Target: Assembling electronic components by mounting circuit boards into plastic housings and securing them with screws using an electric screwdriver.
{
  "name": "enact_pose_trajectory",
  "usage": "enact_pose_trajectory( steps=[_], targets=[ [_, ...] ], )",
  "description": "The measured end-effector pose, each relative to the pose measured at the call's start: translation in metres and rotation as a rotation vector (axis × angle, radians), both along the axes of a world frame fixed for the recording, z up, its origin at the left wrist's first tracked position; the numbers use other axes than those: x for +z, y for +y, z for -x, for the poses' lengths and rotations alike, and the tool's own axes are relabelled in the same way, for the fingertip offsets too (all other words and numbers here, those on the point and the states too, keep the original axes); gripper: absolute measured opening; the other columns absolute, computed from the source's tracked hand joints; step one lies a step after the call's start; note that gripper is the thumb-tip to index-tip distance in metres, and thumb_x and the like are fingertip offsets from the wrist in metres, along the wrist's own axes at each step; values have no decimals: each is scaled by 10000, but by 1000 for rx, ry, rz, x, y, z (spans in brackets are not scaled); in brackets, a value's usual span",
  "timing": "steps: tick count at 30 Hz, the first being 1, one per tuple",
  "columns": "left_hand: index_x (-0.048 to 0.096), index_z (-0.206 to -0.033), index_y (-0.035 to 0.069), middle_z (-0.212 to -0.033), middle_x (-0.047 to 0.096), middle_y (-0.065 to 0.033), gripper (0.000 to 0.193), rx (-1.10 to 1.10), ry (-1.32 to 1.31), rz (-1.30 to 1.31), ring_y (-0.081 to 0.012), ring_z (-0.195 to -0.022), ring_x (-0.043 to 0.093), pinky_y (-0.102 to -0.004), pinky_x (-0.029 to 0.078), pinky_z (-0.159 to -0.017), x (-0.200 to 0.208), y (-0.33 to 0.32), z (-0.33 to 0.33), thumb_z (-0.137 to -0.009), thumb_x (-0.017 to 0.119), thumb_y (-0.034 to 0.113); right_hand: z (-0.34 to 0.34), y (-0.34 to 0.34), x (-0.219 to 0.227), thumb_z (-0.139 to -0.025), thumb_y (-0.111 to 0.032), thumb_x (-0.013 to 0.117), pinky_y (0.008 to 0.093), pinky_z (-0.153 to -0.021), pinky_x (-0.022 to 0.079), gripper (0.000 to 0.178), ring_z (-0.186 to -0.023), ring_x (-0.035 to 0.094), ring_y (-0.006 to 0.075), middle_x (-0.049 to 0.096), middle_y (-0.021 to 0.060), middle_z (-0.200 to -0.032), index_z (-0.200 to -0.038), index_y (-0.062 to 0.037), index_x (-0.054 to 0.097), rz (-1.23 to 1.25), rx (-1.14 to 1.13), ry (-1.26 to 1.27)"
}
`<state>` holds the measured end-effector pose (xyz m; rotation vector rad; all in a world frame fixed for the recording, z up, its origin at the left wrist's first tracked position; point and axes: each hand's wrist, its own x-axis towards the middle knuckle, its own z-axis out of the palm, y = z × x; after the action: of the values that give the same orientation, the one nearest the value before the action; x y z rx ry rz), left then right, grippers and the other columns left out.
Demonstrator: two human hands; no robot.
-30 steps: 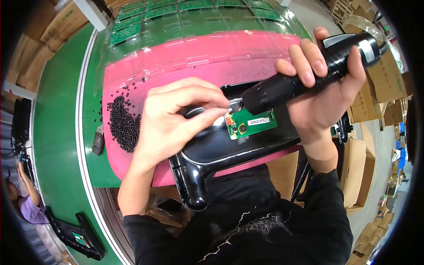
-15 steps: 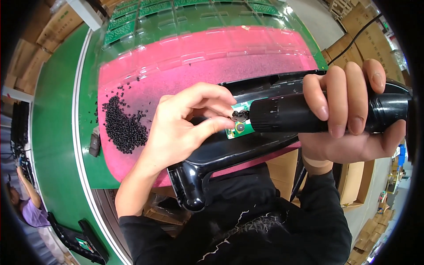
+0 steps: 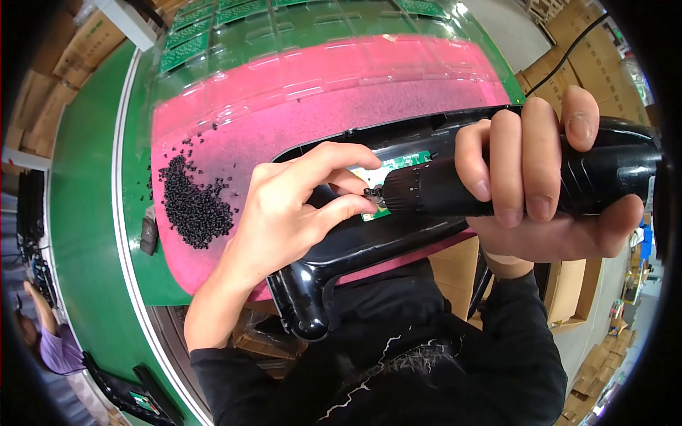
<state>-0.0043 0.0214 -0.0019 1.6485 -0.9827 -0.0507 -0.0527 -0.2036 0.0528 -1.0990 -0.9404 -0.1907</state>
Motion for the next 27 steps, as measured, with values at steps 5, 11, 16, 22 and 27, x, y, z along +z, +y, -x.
enact_pose_trajectory(
  steps=[5,11,16,22,27],
  targets=[
    [681,-1017,-4,-838,711,-111,292,-24,-93,-11,-229,-759,726,-316,578,-669,-3,-1,-7,-755,807,21,2,11,19,-896,-544,649,272,-643,452,515,-606,554,82,566,-40,-730,-1158,-137,475,24,-47,193],
    [686,-888,-9,-735,666,-109,227,14,-363,-110,-275,-687,671,-357,537,-631,-4,-1,-6,-698,807,18,0,-9,-22,-913,-629,587,287,-694,424,595,-664,556,94,568,-42,-790,-1238,-148,458,-55,-73,178],
    [669,-845,16,-716,646,-91,175,169,-468,-176,-261,-672,663,-358,517,-603,-3,-4,-7,-720,791,11,10,-7,10,-902,-664,569,261,-637,410,643,-623,537,83,556,-46,-761,-1243,-126,475,84,-165,283],
    [643,-851,2,-727,621,-111,105,121,-261,-205,-277,-643,625,-370,495,-591,-3,-1,-6,-814,741,9,0,-20,-15,-934,-633,494,273,-576,372,591,-534,473,87,504,-34,-665,-1154,-85,511,38,-425,167],
    [649,-843,2,-759,635,-113,101,-10,-181,-340,-291,-690,635,-381,513,-633,-2,-4,-7,-836,736,53,-7,-27,-25,-979,-508,456,281,-559,373,460,-511,443,102,495,11,-646,-1090,-63,494,48,-529,224]
  ],
)
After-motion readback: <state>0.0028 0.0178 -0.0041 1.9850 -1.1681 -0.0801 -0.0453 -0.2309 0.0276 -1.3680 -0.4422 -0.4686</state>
